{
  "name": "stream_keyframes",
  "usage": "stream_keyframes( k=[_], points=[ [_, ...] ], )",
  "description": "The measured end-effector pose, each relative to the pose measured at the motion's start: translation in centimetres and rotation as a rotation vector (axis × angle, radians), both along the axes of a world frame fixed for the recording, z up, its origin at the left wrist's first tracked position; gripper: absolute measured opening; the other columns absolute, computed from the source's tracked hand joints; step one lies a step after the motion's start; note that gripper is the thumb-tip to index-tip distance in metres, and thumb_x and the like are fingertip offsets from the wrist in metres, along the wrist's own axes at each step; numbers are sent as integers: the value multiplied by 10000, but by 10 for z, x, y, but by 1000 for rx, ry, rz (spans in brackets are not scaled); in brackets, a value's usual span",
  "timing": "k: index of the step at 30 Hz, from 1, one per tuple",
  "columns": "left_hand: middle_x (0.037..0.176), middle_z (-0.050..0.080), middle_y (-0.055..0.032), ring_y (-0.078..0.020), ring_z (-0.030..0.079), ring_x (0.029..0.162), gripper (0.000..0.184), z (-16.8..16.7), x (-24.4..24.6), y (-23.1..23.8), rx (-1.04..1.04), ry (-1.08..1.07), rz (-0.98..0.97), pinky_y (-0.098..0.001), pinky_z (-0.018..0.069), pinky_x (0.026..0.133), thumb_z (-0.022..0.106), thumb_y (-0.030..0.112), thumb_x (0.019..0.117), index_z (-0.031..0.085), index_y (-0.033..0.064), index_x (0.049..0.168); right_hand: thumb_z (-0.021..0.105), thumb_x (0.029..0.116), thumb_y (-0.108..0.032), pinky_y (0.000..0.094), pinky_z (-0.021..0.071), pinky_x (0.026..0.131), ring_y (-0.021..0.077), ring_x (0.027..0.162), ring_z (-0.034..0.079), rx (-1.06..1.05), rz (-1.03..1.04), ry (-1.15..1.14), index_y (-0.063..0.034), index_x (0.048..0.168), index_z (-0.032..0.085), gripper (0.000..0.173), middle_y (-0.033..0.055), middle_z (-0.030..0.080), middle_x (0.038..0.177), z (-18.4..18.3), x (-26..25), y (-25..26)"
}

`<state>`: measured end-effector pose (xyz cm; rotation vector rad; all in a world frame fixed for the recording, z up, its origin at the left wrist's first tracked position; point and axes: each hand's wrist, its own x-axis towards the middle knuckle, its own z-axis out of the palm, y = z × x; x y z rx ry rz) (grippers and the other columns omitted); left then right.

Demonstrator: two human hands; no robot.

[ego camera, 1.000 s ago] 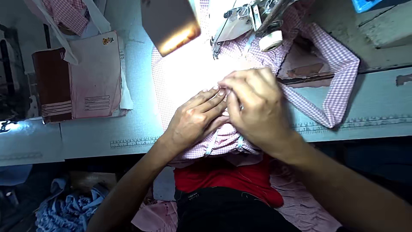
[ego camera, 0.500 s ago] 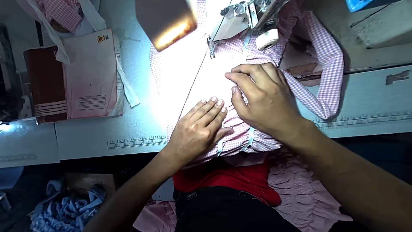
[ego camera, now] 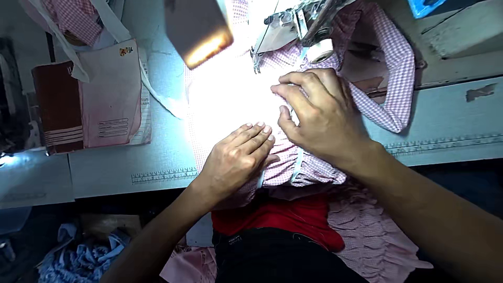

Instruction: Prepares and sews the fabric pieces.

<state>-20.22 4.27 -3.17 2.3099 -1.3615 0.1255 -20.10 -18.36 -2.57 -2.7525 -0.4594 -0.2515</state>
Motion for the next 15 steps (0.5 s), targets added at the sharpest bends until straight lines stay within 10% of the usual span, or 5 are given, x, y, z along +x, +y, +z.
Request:
stream_keyframes(
  k=[4, 8, 15],
  points=[
    [1320, 705, -121, -249, 625, 1311, 333, 2, -2, 0, 43, -22, -1, -383, 451, 1160, 550, 255, 1057, 747, 53, 1233, 491, 1032, -134, 534, 445, 967, 378, 1204, 588, -8, 29, -44, -90, 1179, 728, 283, 136, 678, 1266, -2, 2, -5],
    [1331, 701, -117, -249, 617, 1322, 374, 1, -3, -1, 48, -32, 18, -387, 449, 1164, 563, 331, 1057, 745, 65, 1246, 447, 1031, -475, 613, 353, 1063, 405, 1330, 502, -82, -33, 4, -112, 1330, 666, 519, 141, 598, 1415, 2, 5, -6],
    [1372, 680, -98, -251, 591, 1353, 378, -1, 1, -7, 53, -10, 32, -395, 430, 1180, 545, 329, 1063, 730, 84, 1283, 509, 1006, -69, 557, 460, 895, 402, 1136, 604, -33, 77, -41, -75, 1096, 720, 230, 144, 683, 1199, 5, 9, -10]
  ],
)
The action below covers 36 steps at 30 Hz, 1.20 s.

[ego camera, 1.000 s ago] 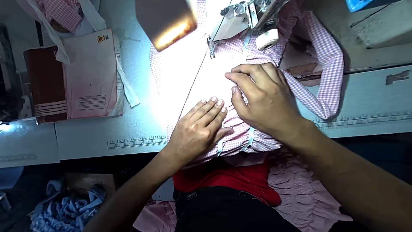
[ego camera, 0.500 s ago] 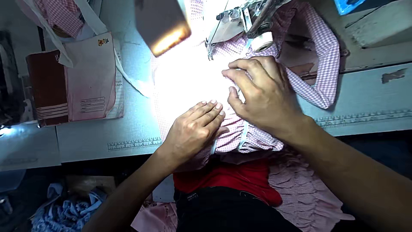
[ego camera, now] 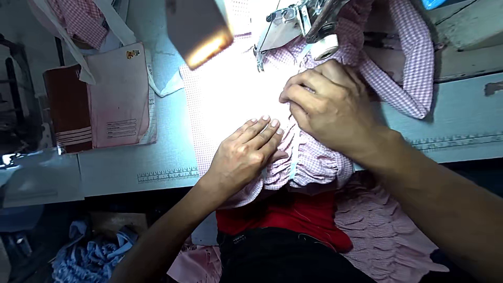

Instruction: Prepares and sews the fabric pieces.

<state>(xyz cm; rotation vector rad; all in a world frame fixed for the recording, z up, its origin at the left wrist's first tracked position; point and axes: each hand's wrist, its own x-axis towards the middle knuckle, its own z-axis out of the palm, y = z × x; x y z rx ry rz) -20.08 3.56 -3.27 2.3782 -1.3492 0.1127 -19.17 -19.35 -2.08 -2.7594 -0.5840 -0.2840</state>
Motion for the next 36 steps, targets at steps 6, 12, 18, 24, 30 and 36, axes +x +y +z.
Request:
stream_keyframes(
  k=[6, 12, 18, 24, 30, 36],
  points=[
    [1333, 703, -95, -268, 611, 1328, 319, -1, 5, -3, -36, 11, 12, -403, 442, 1163, 532, 237, 1061, 755, 81, 1229, 506, 1002, -64, 534, 460, 990, 387, 1211, 582, 154, -122, 2, -32, 1206, 719, 297, 180, 647, 1307, 17, -25, 32],
    [1384, 664, -138, -296, 540, 1398, 330, -6, 17, 14, -250, 317, -104, -459, 386, 1206, 545, 138, 1030, 703, 7, 1289, 466, 1050, -189, 516, 446, 976, 391, 1186, 571, 161, -168, 44, -73, 1286, 693, 347, 176, 650, 1278, -14, -38, 29],
    [1543, 519, -150, -371, 441, 1460, 405, 18, 75, 51, 149, -57, 162, -545, 315, 1213, 451, 226, 1065, 607, 134, 1427, 513, 1045, -217, 505, 436, 986, 366, 1226, 545, 73, -107, 60, -111, 1363, 664, 367, 139, 630, 1317, -6, -36, 19],
    [1405, 663, -55, -270, 522, 1418, 484, -7, 20, 7, -91, 92, 23, -490, 354, 1227, 608, 479, 1004, 719, 125, 1314, 505, 1044, -217, 504, 439, 988, 375, 1231, 543, 83, -113, 73, -102, 1370, 657, 377, 147, 626, 1333, -7, -30, 16],
    [1228, 743, -132, -267, 668, 1247, 244, -6, -27, -1, -163, 44, 82, -428, 493, 1127, 610, 172, 1021, 773, 28, 1131, 437, 1069, -260, 512, 416, 1026, 369, 1251, 536, 111, -144, 67, -117, 1339, 678, 389, 141, 633, 1318, -8, -15, 7],
    [1181, 760, -132, -252, 691, 1212, 226, -15, -52, -2, -237, 43, 75, -383, 524, 1096, 629, 165, 1012, 782, 18, 1089, 436, 1045, -273, 486, 416, 1025, 361, 1251, 540, 37, -157, 26, -139, 1355, 665, 408, 126, 646, 1312, -14, -9, 7]
  ],
)
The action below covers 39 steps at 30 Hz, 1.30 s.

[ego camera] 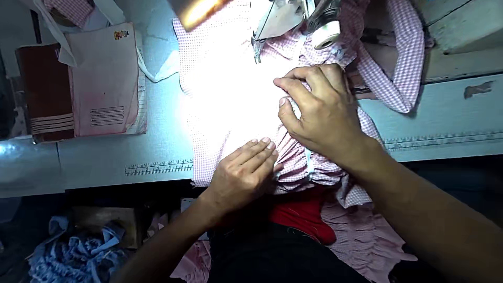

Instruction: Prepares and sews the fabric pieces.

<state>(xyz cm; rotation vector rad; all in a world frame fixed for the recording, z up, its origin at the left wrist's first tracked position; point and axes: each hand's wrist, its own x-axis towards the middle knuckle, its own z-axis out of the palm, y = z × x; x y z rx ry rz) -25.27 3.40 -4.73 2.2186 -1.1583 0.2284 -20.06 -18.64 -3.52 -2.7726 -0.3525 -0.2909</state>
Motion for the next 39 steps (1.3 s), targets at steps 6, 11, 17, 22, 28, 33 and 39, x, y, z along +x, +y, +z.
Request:
stream_keyframes(
  k=[6, 11, 17, 22, 28, 33, 39],
  points=[
    [1189, 758, -121, -238, 684, 1222, 228, 4, 10, 1, 17, 15, -15, -374, 514, 1108, 630, 172, 1007, 789, 32, 1090, 496, 1030, -119, 476, 451, 948, 349, 1150, 599, 49, 121, -101, -114, 1139, 740, 266, 130, 703, 1156, 0, 5, -1],
    [1205, 755, -112, -240, 673, 1241, 216, 8, 19, 4, 62, 6, -31, -376, 494, 1126, 623, 154, 1009, 792, 43, 1084, 487, 1001, -294, 542, 401, 1034, 370, 1303, 520, -29, 89, 30, -118, 1350, 659, 426, 116, 612, 1399, 12, 0, 2],
    [1201, 756, -115, -246, 679, 1232, 224, 8, 26, 5, 44, 19, -44, -383, 504, 1117, 610, 157, 1022, 793, 43, 1086, 485, 1040, -227, 548, 420, 999, 383, 1217, 577, -27, 128, -8, -79, 1207, 714, 320, 140, 669, 1275, 13, -4, -1],
    [1202, 756, -111, -240, 679, 1232, 228, 10, 29, 5, 52, 21, -30, -383, 506, 1115, 631, 193, 1019, 795, 47, 1081, 508, 1014, -151, 551, 412, 994, 383, 1252, 547, -18, 149, 6, -98, 1261, 701, 319, 125, 640, 1342, 16, -6, 0],
    [1204, 756, -109, -240, 679, 1231, 212, 10, 31, 6, 62, 22, -28, -380, 506, 1113, 630, 158, 1002, 797, 53, 1082, 523, 1019, -290, 558, 425, 1000, 380, 1247, 567, -46, 97, 19, -69, 1198, 716, 343, 124, 641, 1368, 17, -4, -1],
    [1207, 754, -112, -245, 681, 1227, 217, 11, 35, 5, 56, 27, -30, -378, 506, 1111, 622, 145, 999, 797, 49, 1085, 507, 1004, -99, 556, 427, 966, 389, 1177, 591, -20, 151, -2, -80, 1129, 731, 257, 138, 693, 1196, 19, -4, 1],
    [1191, 761, -106, -237, 689, 1215, 224, 11, 38, 6, 45, 23, -21, -377, 514, 1103, 647, 203, 1014, 801, 55, 1079, 509, 1007, -200, 612, 352, 1048, 429, 1318, 495, -50, 124, 28, -95, 1203, 727, 311, 124, 631, 1385, 23, -6, 2]
  ],
)
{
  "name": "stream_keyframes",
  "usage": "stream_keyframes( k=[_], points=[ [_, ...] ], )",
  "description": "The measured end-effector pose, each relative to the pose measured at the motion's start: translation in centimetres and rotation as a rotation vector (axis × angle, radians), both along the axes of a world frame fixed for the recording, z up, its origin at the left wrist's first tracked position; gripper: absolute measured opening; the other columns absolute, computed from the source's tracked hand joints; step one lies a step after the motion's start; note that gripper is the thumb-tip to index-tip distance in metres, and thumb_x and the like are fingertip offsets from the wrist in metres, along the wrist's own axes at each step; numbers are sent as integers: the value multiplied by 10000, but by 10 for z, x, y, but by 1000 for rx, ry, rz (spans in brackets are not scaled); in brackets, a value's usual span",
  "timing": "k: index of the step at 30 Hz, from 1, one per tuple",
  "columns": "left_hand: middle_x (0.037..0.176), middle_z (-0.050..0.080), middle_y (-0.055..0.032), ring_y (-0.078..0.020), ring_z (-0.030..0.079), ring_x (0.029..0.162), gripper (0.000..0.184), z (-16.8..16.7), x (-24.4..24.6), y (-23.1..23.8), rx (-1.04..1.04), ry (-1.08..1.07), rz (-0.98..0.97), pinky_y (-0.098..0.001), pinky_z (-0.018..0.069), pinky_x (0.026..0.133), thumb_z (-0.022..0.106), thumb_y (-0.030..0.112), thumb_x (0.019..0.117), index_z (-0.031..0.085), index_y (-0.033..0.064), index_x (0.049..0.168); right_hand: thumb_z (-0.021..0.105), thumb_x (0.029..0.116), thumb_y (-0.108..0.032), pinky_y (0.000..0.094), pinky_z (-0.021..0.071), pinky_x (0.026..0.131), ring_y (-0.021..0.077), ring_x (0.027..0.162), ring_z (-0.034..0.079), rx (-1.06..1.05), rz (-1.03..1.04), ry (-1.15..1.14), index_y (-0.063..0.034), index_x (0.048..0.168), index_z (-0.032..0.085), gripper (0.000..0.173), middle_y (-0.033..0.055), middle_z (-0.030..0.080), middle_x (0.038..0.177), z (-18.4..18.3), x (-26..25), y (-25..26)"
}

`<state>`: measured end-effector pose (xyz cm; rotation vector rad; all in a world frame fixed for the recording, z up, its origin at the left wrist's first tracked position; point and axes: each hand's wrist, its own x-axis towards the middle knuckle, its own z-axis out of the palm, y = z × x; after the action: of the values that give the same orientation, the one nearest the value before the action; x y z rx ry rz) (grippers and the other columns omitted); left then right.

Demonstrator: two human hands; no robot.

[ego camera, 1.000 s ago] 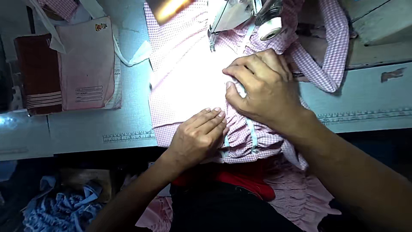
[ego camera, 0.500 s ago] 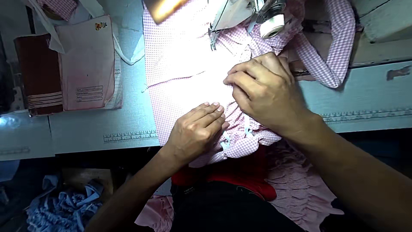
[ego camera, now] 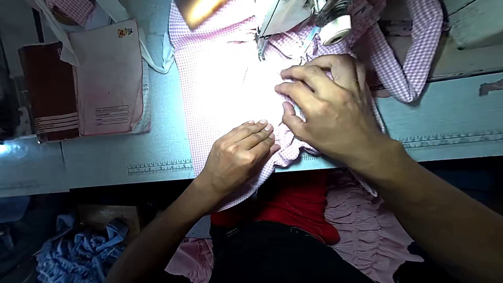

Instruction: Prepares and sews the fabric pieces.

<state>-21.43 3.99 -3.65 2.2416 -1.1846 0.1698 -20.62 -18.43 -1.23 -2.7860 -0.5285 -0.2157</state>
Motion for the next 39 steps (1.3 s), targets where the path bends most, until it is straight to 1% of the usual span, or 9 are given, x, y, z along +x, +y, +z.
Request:
stream_keyframes(
  k=[3, 6, 7, 12, 16, 26, 30, 35, 39],
  points=[
    [1198, 758, -107, -239, 683, 1223, 224, 2, 1, 0, 9, 14, -7, -381, 508, 1111, 636, 193, 1018, 798, 56, 1090, 515, 1006, -137, 585, 359, 979, 396, 1204, 554, 23, 31, -38, -112, 1113, 749, 258, 105, 698, 1213, -2, -2, 0],
    [1193, 760, -103, -237, 684, 1221, 215, 2, 3, 1, 7, 10, -5, -379, 509, 1108, 639, 183, 1013, 799, 57, 1084, 531, 1009, -412, 591, 346, 981, 377, 1172, 566, -26, -23, -8, -106, 1136, 739, 391, 100, 685, 1249, 0, -3, -1],
    [1195, 759, -104, -236, 683, 1223, 216, 1, 3, 1, 5, 12, -6, -377, 509, 1110, 643, 186, 1012, 798, 55, 1087, 532, 998, -433, 601, 346, 988, 387, 1196, 557, -38, -33, 7, -99, 1158, 729, 419, 103, 672, 1288, 0, -3, 0],
    [1198, 759, -99, -230, 679, 1230, 216, -1, 13, 2, -7, 9, -23, -379, 504, 1115, 652, 196, 1013, 800, 56, 1086, 491, 1018, -237, 601, 362, 977, 406, 1225, 546, -31, -70, 15, -81, 1222, 706, 334, 102, 655, 1343, -1, 0, 1],
    [1223, 753, -92, -241, 668, 1251, 215, -6, 35, 4, -38, 11, -56, -398, 492, 1132, 653, 189, 1019, 794, 59, 1115, 443, 1048, -281, 572, 367, 965, 369, 1195, 566, -46, -141, -15, -139, 1241, 690, 344, 72, 664, 1328, -10, 17, 1],
    [1228, 746, -101, -250, 653, 1266, 294, -7, 103, 1, -21, -16, -144, -451, 418, 1186, 640, 296, 1025, 788, 63, 1125, 429, 1060, -381, 636, 373, 1038, 450, 1298, 524, -54, -266, -39, -119, 1277, 669, 416, 182, 657, 1290, -21, 58, -5],
    [1176, 740, -116, -269, 638, 1217, 341, -8, 118, 0, -11, -58, -151, -390, 466, 1090, 668, 362, 999, 790, 74, 1133, 469, 1064, -354, 665, 365, 1042, 471, 1280, 540, -66, -290, -143, -119, 1254, 678, 367, 204, 663, 1282, -11, 52, 5],
    [1050, 737, -112, -273, 651, 1109, 295, -8, 118, -2, -3, -132, -117, -398, 477, 1009, 645, 330, 1009, 802, 87, 1068, 504, 1057, -196, 459, 475, 889, 314, 1050, 630, 99, -156, -140, -116, 1151, 733, 260, 104, 707, 1124, -21, 33, 22],
    [886, 686, -126, -302, 659, 962, 240, -5, 115, -12, 65, -293, -51, -425, 478, 964, 600, 225, 1025, 773, 58, 1014, 503, 1053, -186, 433, 467, 932, 311, 1065, 618, 111, -131, -114, -108, 1152, 731, 260, 108, 702, 1148, -26, 36, 11]
  ],
)
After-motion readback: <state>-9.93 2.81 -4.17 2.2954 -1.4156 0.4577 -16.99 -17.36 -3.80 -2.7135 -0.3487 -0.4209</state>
